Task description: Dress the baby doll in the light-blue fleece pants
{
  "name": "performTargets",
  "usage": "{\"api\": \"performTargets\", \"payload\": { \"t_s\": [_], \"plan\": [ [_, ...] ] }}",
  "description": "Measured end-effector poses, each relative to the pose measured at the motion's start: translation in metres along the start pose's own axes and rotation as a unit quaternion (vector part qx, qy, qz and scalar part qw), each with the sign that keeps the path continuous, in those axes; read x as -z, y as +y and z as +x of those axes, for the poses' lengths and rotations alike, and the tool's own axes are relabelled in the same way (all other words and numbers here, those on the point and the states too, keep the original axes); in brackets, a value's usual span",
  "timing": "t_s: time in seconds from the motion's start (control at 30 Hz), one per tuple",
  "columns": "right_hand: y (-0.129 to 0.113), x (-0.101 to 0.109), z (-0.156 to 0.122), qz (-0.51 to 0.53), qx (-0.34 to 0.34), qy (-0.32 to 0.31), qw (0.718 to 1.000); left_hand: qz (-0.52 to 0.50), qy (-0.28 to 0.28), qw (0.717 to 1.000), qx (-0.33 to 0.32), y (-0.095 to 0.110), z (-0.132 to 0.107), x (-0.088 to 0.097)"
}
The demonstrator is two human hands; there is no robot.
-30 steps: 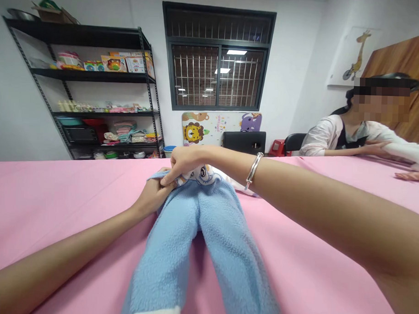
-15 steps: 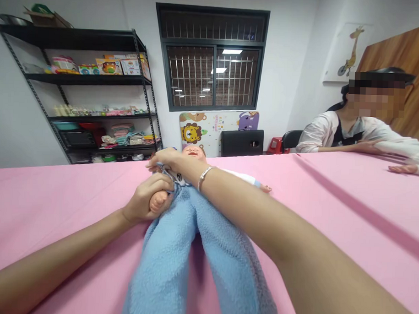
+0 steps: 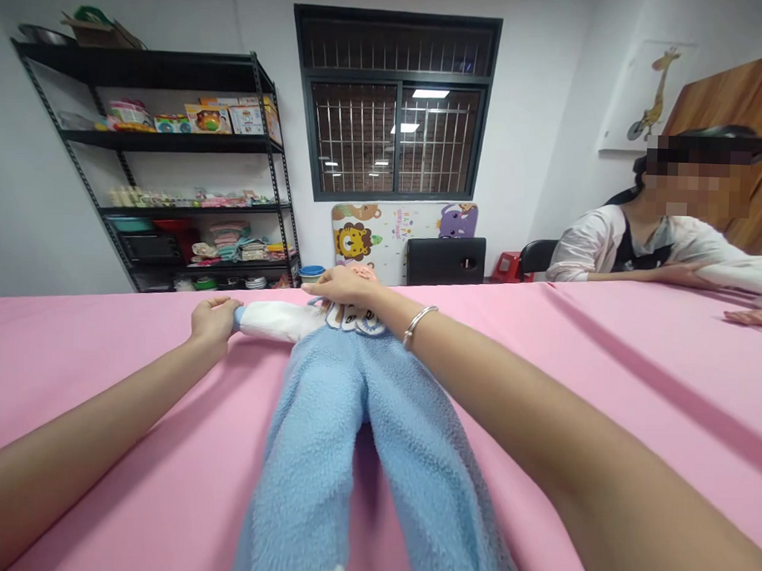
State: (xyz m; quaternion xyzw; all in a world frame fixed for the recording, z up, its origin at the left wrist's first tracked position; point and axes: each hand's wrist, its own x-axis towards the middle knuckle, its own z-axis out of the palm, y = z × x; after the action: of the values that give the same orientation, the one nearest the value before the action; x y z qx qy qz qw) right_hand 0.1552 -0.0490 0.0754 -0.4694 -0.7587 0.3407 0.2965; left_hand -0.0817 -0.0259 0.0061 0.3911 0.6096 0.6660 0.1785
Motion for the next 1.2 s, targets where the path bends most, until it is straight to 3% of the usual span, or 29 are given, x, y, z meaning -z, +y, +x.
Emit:
{"api": "performTargets", "payload": {
  "t_s": [0.1, 0.17, 0.23, 0.3, 0.33, 0.4, 0.5, 0.6, 0.67, 0.77, 0.93, 1.07, 1.13, 1.2],
  "plan": [
    [0.006, 0.04, -0.018, -0.017, -0.023, -0.105, 0.994, 0.021, -0.029, 0.998, 0.06, -0.005, 0.001, 0.004],
    [0.017, 0.064, -0.031, -0.012, -0.024, -0.13, 0.991, 0.051, -0.041, 0.997, 0.04, -0.006, 0.003, 0.006],
    [0.033, 0.079, -0.046, -0.006, -0.028, -0.092, 0.995, 0.094, -0.013, 0.994, -0.061, -0.003, 0.001, 0.009],
    [0.05, 0.085, -0.063, 0.002, -0.047, -0.029, 0.998, 0.12, 0.016, 0.97, -0.209, 0.006, -0.009, 0.01],
    [0.058, 0.084, -0.073, 0.003, -0.062, -0.008, 0.998, 0.116, 0.003, 0.956, -0.27, 0.013, -0.019, 0.01],
    [0.072, 0.075, -0.095, -0.002, -0.099, -0.011, 0.995, 0.084, -0.116, 0.926, -0.349, 0.026, -0.046, 0.006],
    [0.089, 0.055, -0.125, 0.027, -0.117, -0.058, 0.991, 0.072, -0.327, 0.882, -0.333, 0.037, -0.091, -0.002],
    [0.107, 0.034, -0.139, 0.059, -0.072, 0.021, 0.995, 0.113, -0.407, 0.853, -0.306, 0.034, -0.115, -0.008],
    [0.12, 0.026, -0.14, 0.074, -0.05, 0.102, 0.991, 0.13, -0.389, 0.86, -0.304, 0.03, -0.114, -0.01],
    [0.133, 0.023, -0.139, 0.107, -0.046, 0.16, 0.98, 0.141, -0.318, 0.884, -0.313, 0.025, -0.103, -0.01],
    [0.131, 0.027, -0.141, 0.151, -0.039, 0.219, 0.963, 0.174, -0.331, 0.864, -0.336, 0.028, -0.107, -0.011],
    [0.125, 0.026, -0.141, 0.212, -0.027, 0.205, 0.955, 0.112, -0.257, 0.874, -0.398, 0.058, -0.13, -0.017],
    [0.126, 0.025, -0.139, 0.223, -0.012, 0.195, 0.955, 0.075, -0.262, 0.851, -0.449, 0.08, -0.147, -0.027],
    [0.131, 0.023, -0.138, 0.209, 0.005, 0.202, 0.957, 0.052, -0.317, 0.806, -0.498, 0.102, -0.166, -0.041]
  ]
}}
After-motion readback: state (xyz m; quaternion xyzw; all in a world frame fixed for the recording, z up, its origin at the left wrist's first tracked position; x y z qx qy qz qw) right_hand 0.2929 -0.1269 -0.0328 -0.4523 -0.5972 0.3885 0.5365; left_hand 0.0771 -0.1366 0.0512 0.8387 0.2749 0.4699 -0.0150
